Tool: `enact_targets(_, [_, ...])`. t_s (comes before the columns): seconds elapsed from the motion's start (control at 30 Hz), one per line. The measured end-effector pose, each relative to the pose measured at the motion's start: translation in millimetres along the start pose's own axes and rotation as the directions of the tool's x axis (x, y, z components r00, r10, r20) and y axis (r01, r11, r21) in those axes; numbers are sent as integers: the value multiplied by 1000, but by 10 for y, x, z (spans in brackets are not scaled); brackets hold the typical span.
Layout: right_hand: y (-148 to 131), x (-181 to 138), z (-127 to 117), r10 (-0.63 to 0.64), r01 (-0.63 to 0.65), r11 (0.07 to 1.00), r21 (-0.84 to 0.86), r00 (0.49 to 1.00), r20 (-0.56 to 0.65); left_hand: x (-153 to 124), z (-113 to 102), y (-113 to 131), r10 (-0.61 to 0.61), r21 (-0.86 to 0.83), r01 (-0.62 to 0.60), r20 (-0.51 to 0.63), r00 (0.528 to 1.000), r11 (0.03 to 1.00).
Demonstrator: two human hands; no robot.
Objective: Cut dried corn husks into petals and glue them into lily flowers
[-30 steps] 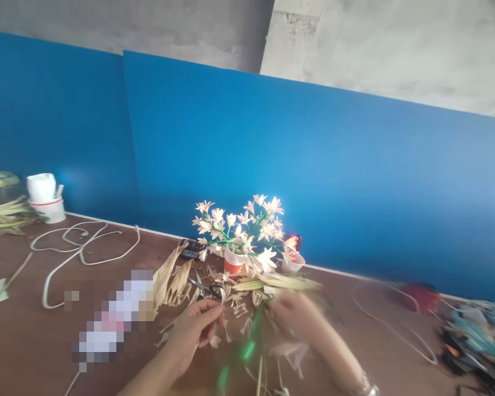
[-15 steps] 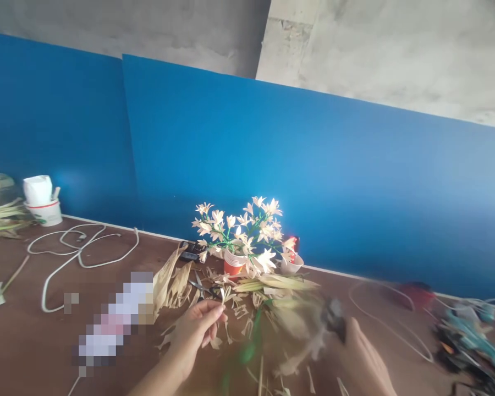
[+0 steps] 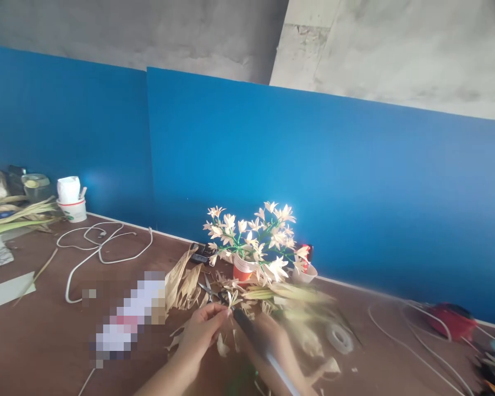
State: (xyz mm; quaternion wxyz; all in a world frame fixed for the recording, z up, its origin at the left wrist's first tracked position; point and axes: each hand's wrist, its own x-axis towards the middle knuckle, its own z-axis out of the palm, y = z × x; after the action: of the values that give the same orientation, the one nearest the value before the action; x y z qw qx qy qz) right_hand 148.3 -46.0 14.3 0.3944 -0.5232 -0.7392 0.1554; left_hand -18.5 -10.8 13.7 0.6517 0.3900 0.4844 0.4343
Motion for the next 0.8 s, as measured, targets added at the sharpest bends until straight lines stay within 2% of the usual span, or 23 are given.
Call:
enact_targets(0.3, [137,-1,75,48,-48,998,-38,999,9,12,7,-28,-7,1,7,-5,1000,1000])
enact_targets(0.8, [163,-25,83,22,-21,999,-45,1000,15,24,-5,-27,-8,-4,8,15,1000,1000])
